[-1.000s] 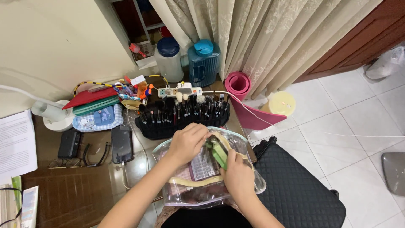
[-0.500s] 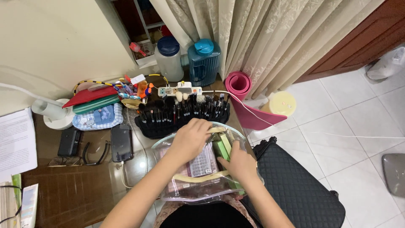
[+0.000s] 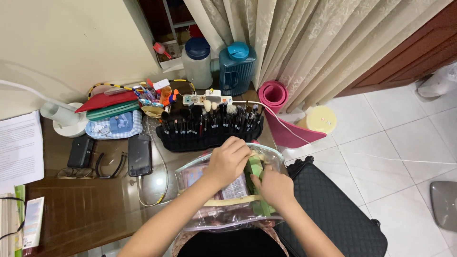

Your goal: The person packs several items, including a green box and a small purple fan, into a clear plastic bag and a black makeup bag. The person then places the clear bag into the black bag.

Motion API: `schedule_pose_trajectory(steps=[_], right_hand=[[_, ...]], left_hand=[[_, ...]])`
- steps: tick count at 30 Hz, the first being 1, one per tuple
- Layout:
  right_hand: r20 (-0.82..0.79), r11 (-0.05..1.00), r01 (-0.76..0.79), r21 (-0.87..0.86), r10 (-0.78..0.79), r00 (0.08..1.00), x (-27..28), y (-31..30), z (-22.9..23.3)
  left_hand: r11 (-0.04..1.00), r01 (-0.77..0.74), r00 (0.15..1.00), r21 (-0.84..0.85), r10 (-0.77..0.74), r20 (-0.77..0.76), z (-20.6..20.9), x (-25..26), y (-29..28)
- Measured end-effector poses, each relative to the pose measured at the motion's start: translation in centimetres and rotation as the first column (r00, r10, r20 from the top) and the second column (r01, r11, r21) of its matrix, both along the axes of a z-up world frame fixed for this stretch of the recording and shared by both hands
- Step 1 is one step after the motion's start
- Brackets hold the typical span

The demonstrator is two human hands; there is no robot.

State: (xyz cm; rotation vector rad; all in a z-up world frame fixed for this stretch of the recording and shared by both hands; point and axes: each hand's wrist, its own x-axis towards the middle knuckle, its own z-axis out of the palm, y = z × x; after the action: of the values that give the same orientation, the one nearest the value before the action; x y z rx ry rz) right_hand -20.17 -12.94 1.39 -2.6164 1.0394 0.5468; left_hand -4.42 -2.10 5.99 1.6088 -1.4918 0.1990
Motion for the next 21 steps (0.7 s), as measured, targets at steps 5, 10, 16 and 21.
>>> schedule_pose_trajectory(steps=[5, 10, 16, 21], right_hand=[[0.122, 0.998, 0.059, 0.029, -0.062, 0.991, -0.6, -0.3, -1.2], [0.475, 0.968, 0.067, -0.241, 0.057, 0.878, -0.4, 1.0, -0.1], [0.545, 0.888, 0.035, -0.459, 0.251, 0.8, 1.9, -0.7, 0.0], [0.455, 0.824, -0.068, -0.563, 0.377, 0.807, 1.9, -3.5, -3.3]], left_hand=[[0.993, 0.043, 0.992, 0.108, -0.056, 0.116, -1.3, 0.9, 0.0], [0.991, -0.08, 0.96, 0.111, 0.046, 0.277, -2.7, 0.6, 0.6], [0.976, -0.175, 0.983, 0.13, 0.165, 0.08, -2.8, -1.5, 0.0], [0.969, -0.221, 0.97, 0.11, 0.207, 0.125, -2.6, -6.4, 2.2]])
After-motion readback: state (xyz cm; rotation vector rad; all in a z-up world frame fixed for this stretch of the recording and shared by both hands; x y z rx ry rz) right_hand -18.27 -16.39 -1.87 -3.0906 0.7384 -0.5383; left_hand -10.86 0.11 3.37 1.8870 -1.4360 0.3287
